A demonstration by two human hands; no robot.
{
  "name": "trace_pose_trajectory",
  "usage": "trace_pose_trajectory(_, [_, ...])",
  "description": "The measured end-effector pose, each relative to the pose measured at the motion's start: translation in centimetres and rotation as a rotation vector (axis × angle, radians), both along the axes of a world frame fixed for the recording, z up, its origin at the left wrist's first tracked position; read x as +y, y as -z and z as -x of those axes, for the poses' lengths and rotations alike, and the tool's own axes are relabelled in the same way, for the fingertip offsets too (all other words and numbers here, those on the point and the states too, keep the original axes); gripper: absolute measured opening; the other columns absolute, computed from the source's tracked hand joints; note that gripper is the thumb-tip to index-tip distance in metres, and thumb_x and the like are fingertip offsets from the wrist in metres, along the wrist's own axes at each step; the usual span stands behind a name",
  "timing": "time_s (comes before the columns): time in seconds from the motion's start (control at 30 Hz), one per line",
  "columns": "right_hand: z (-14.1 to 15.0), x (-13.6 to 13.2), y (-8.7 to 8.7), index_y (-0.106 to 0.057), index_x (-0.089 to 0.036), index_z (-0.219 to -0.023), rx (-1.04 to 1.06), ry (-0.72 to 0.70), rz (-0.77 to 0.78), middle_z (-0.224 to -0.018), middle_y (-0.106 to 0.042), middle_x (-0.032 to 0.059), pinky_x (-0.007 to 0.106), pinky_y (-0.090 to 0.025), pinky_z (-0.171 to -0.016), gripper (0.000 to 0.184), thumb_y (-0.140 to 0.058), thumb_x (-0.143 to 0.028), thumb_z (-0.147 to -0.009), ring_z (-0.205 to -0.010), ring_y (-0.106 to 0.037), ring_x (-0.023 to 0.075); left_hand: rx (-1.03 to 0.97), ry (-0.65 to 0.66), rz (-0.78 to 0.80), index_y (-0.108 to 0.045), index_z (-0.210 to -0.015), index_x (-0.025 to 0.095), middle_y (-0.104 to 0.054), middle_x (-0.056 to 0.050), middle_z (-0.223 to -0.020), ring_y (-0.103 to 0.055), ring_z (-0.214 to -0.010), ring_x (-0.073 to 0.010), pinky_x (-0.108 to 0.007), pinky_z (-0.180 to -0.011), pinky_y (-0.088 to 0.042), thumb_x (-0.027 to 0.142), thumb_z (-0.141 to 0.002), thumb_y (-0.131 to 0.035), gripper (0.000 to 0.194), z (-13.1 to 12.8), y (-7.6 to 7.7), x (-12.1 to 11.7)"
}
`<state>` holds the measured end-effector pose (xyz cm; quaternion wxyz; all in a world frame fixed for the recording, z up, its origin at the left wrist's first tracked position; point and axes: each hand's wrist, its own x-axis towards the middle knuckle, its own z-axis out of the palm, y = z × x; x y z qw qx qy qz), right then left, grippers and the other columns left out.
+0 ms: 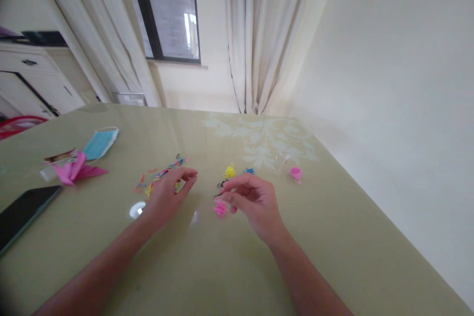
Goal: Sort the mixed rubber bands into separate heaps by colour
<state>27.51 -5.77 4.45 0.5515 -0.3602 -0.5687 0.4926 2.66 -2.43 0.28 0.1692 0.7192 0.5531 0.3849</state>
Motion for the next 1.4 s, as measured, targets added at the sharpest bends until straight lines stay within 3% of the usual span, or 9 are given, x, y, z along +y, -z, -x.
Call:
trace_pose_trajectory(0.13, [0.0,-0.1,-0.1,-0.081,-0.024,-0.086,0.059,-0.005,0.001,-0.078,-0.08,0.003,0.024,-0.052,-0.044,0.024,-0.096,-0.04,-0.077,-0.049,-0.058,0.0107,0.496,-0.178,-0.049,-0.075,-0.121,0.023,-0.076,-0.014,-0.129,-0.065,-0.121,-0.0371,-0.052,-0.102,-0.048,0.027,-0.1,-0.058,0.027,1.5,0.7,0.3])
trace_pose_trajectory(0.23, [-0.1,0.1,-0.1,-0.082,-0.025,-0.085,0.073,0.024,-0.004,-0.078,-0.08,0.0025,0.022,-0.045,-0.041,0.023,-0.098,-0.038,-0.075,-0.048,-0.053,0.0094,0.671,-0.226,0.011,-0.076,-0.122,0.021,-0.074,-0.015,-0.135,-0.062,-0.124,-0.0391,-0.054,-0.102,-0.045,0.028,-0.103,-0.054,0.03,2.0,0.8,0.4])
trace_pose_trajectory(0.33, [-0.3,0.4,-0.1,-0.082,-0.025,-0.085,0.081,0.055,-0.007,-0.077,-0.08,0.0023,0.02,-0.036,-0.039,0.024,-0.099,-0.036,-0.072,-0.047,-0.048,0.0087,0.72,-0.229,0.061,-0.079,-0.114,0.021,-0.076,-0.013,-0.129,-0.063,-0.123,-0.0388,-0.055,-0.102,-0.043,0.028,-0.105,-0.051,0.03,2.2,0.9,0.6])
trace_pose_trajectory(0.43, [-0.5,1.0,0.2,-0.082,-0.025,-0.092,0.027,0.087,-0.033,-0.08,-0.082,0.0031,0.021,-0.036,-0.042,0.024,-0.097,-0.033,-0.074,-0.049,-0.05,0.0096,0.709,-0.196,0.088,-0.081,-0.107,0.022,-0.08,-0.01,-0.118,-0.066,-0.118,-0.037,-0.054,-0.101,-0.043,0.027,-0.106,-0.05,0.032,2.4,1.0,1.1])
trace_pose_trajectory(0.57, [-0.7,2.1,1.9,-0.083,-0.025,-0.101,-0.286,0.205,-0.183,-0.086,-0.085,0.0036,0.024,-0.042,-0.047,0.016,-0.086,-0.03,-0.086,-0.049,-0.049,0.0109,0.686,-0.166,0.09,-0.081,-0.105,0.022,-0.081,-0.01,-0.112,-0.069,-0.114,-0.0356,-0.051,-0.098,-0.044,0.023,-0.105,-0.049,0.032,2.6,1.2,1.4])
trace_pose_trajectory(0.7, [-0.3,3.3,4.7,-0.082,-0.025,-0.105,-0.611,0.294,-0.312,-0.098,-0.086,0.0033,0.029,-0.054,-0.062,0.012,-0.075,-0.029,-0.096,-0.053,-0.06,0.0136,0.669,-0.167,0.042,-0.081,-0.108,0.023,-0.081,-0.011,-0.113,-0.07,-0.115,-0.0361,-0.05,-0.098,-0.044,0.02,-0.103,-0.05,0.031,2.5,1.3,1.4])
trace_pose_trajectory(0.93, [0.4,4.8,7.1,-0.082,-0.027,-0.108,-0.89,0.337,-0.273,-0.103,-0.087,0.0023,0.032,-0.057,-0.071,0.014,-0.071,-0.026,-0.099,-0.064,-0.073,0.0193,0.503,-0.217,-0.06,-0.079,-0.11,0.023,-0.081,-0.011,-0.116,-0.07,-0.112,-0.035,-0.049,-0.098,-0.047,0.021,-0.1,-0.055,0.026,2.1,1.1,1.6])
trace_pose_trajectory(1.2, [-0.2,4.9,6.9,-0.081,-0.026,-0.112,-0.957,0.299,-0.246,-0.111,-0.085,0.0046,0.036,-0.059,-0.079,0.017,-0.071,-0.024,-0.099,-0.072,-0.076,0.0218,-0.1,-0.17,-0.018,-0.077,-0.104,0.022,-0.081,-0.007,-0.103,-0.075,-0.092,-0.0237,-0.039,-0.09,-0.058,0.036,-0.095,-0.055,0.027,2.4,0.9,2.7])
trace_pose_trajectory(1.4, [-0.2,4.3,6.3,-0.079,-0.024,-0.108,-0.895,0.306,-0.335,-0.105,-0.083,0.0059,0.035,-0.058,-0.076,0.014,-0.068,-0.023,-0.101,-0.073,-0.074,0.0209,-0.33,-0.179,0.05,-0.076,-0.105,0.022,-0.082,-0.007,-0.098,-0.077,-0.086,-0.0226,-0.037,-0.083,-0.062,0.046,-0.092,-0.06,0.032,2.4,0.7,2.7])
